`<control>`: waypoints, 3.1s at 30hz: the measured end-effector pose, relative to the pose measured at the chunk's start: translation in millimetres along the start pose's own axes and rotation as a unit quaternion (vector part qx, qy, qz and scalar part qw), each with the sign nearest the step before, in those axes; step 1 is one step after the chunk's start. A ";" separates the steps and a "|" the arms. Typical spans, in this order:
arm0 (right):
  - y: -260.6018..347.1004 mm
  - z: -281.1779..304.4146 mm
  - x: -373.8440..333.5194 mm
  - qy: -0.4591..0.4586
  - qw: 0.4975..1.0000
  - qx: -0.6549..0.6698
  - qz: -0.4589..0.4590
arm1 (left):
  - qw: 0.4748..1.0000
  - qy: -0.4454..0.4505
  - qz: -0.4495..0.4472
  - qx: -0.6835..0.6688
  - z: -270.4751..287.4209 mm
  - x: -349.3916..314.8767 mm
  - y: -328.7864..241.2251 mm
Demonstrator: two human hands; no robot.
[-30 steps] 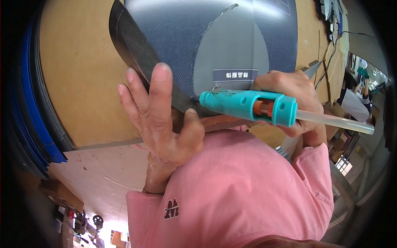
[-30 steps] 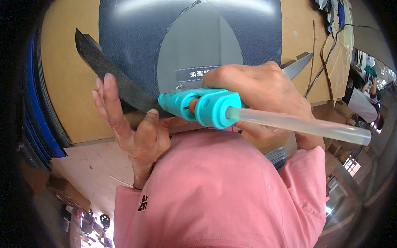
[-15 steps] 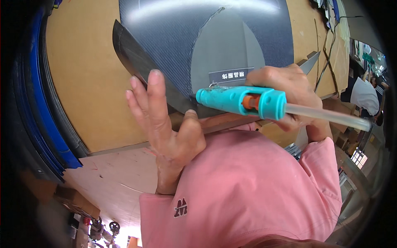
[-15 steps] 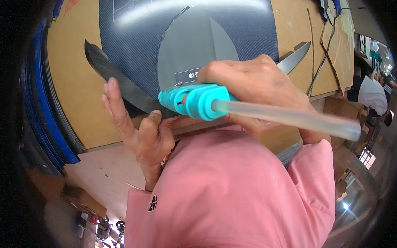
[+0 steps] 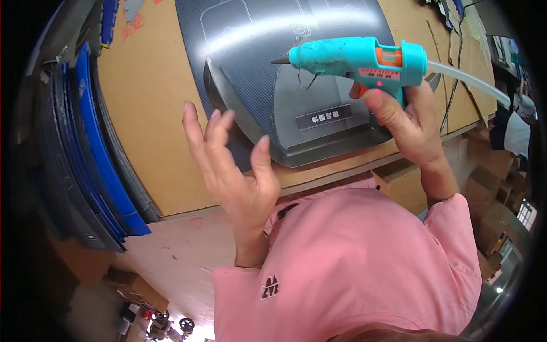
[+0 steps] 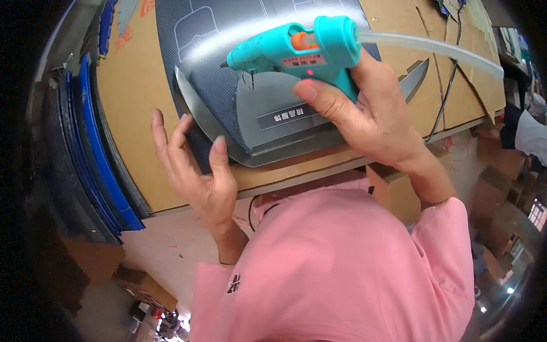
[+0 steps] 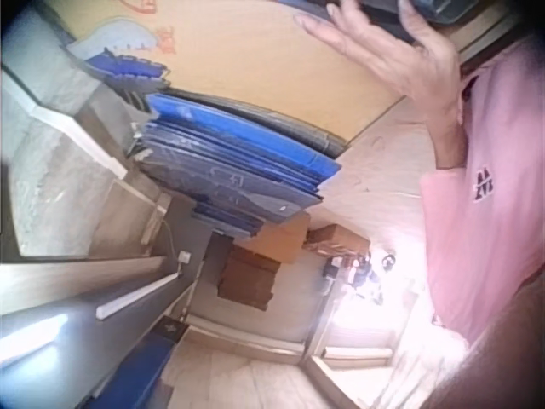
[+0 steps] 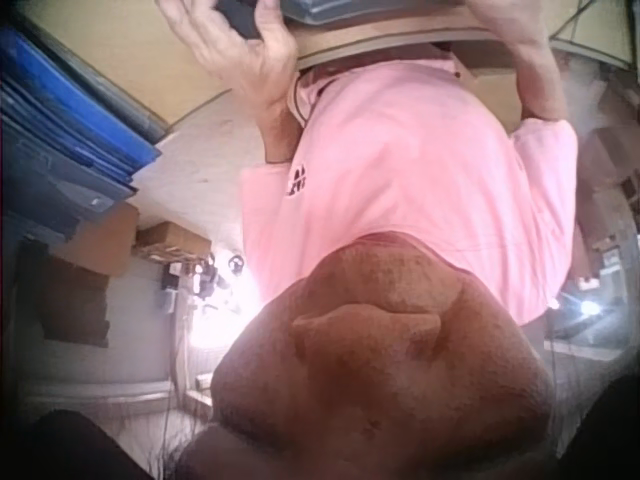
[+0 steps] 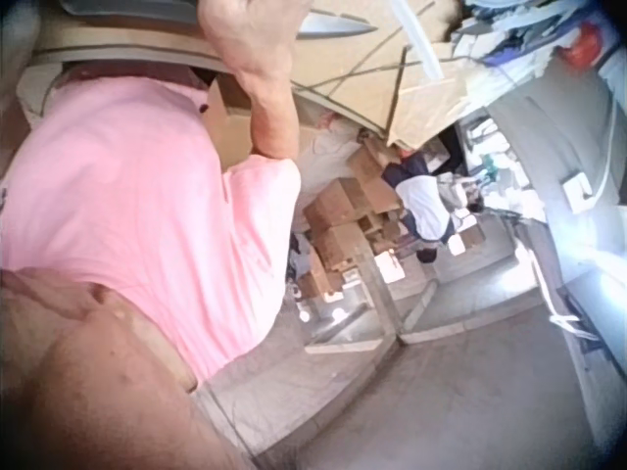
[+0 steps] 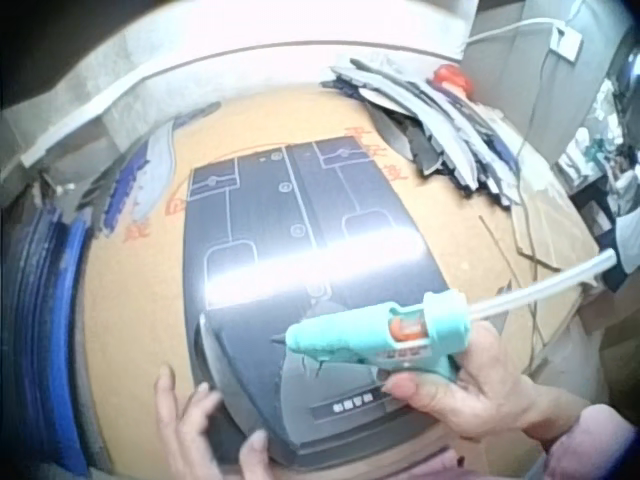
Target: The person uses a hot glue gun to attach curved plastic trim pieces to a large, flat, carbon-fiber-textured panel. They repeatedly apply glue to the edges of the trim and press them onto the panel, working on multiple sections of the panel throughout the clip.
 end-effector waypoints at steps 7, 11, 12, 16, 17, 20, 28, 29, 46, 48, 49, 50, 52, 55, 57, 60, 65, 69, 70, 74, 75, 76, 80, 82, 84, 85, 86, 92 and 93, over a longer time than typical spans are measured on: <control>-10.1 -16.5 2.2 0.040 0.979 0.132 -0.147 | 0.984 -0.015 0.165 0.066 0.0 17.7 24.8; -11.4 -28.3 5.9 0.041 0.980 0.151 -0.119 | 0.989 -0.027 0.142 0.021 -1.1 20.4 17.9; -10.7 -29.5 6.6 0.038 0.981 0.156 -0.107 | 0.990 -0.027 0.135 0.003 -2.0 20.2 16.3; -12.0 -30.8 7.4 0.041 0.978 0.171 -0.111 | 0.995 -0.019 0.088 -0.032 -4.5 20.7 9.8; -10.5 -30.3 8.5 0.034 0.978 0.176 -0.102 | 0.996 -0.014 0.085 -0.033 -5.3 20.2 10.6; -7.4 -30.3 11.0 0.022 0.978 0.189 -0.088 | 0.995 -0.008 0.086 -0.042 -6.9 19.6 11.1; -4.7 -33.6 12.3 0.065 0.970 0.198 -0.123 | 0.986 -0.027 0.120 -0.113 -6.7 12.7 21.1; -5.4 -34.4 12.1 0.068 0.970 0.197 -0.126 | 0.985 -0.029 0.126 -0.115 -6.8 11.9 21.7; -1.2 -27.0 9.7 0.058 0.983 0.153 -0.078 | 0.982 -0.033 0.123 -0.139 -7.7 9.8 23.4; -2.1 -27.9 7.8 0.070 0.982 0.152 -0.088 | 0.981 -0.037 0.121 -0.147 -7.6 9.5 23.1; -2.2 -28.4 6.6 0.076 0.981 0.152 -0.094 | 0.980 -0.039 0.120 -0.152 -7.4 9.2 22.8; -2.5 -29.5 5.3 0.083 0.980 0.151 -0.102 | 0.980 -0.039 0.121 -0.150 -7.1 8.9 22.8; -4.1 -30.9 3.5 0.094 0.977 0.150 -0.117 | 0.980 -0.039 0.124 -0.148 -8.1 10.3 21.8; -8.0 -21.7 -0.8 0.057 0.983 0.137 -0.108 | 0.985 -0.034 0.119 -0.117 -9.6 13.1 17.8; -16.4 -10.3 -7.5 0.014 0.984 0.135 -0.118 | 0.992 -0.025 0.107 -0.056 -10.8 17.6 11.6; -29.8 3.0 -17.8 -0.046 0.979 0.157 -0.125 | 0.991 -0.013 0.134 0.012 -18.7 21.7 8.8; -46.0 11.3 -34.7 -0.049 0.966 0.196 -0.164 | 0.991 -0.001 0.064 0.120 -35.7 22.9 10.9; -52.2 19.8 -40.5 -0.102 0.965 0.191 -0.146 | 0.989 0.003 0.036 0.140 -43.4 23.6 4.1; -55.8 20.0 -40.8 -0.096 0.966 0.189 -0.146 | 0.989 0.002 0.017 0.150 -45.3 23.8 -0.6; -61.5 19.2 -41.2 -0.094 0.968 0.181 -0.148 | 0.986 0.004 -0.043 0.164 -55.2 23.3 -10.9; -62.1 18.1 -40.8 -0.084 0.968 0.183 -0.151 | 0.983 0.007 -0.057 0.173 -56.8 23.2 -12.8; -62.2 18.2 -40.5 -0.073 0.968 0.186 -0.154 | 0.981 0.009 -0.071 0.183 -58.3 23.2 -14.8; -58.2 22.9 -38.9 -0.104 0.976 0.151 -0.121 | 0.978 0.019 -0.089 0.190 -63.7 24.7 -18.8; -58.1 22.7 -39.1 -0.101 0.975 0.154 -0.122 | 0.979 0.024 -0.088 0.181 -64.6 24.6 -18.7; -58.6 22.4 -39.4 -0.106 0.973 0.165 -0.122 | 0.980 0.028 -0.089 0.177 -65.8 25.2 -19.0; -58.6 22.6 -39.6 -0.117 0.972 0.169 -0.115 | 0.980 0.030 -0.091 0.177 -66.7 25.7 -19.5; -59.9 22.3 -40.1 -0.115 0.971 0.171 -0.121 | 0.979 0.032 -0.093 0.177 -67.7 26.3 -19.8; -62.4 19.8 -39.2 -0.086 0.970 0.181 -0.138 | 0.973 0.072 -0.114 0.186 -76.5 32.3 -22.9; -61.5 20.2 -38.5 -0.087 0.971 0.180 -0.132 | 0.969 0.086 -0.124 0.194 -78.4 34.0 -24.9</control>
Point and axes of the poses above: each hand's wrist, its own x-axis towards the middle knuckle, its own z-axis out of the back of the hand, y = z × x, the point moved 10 cm from there along x, towards the middle knuckle, and after that the axes turned 14 degrees about -x, right-handed, at the moved point
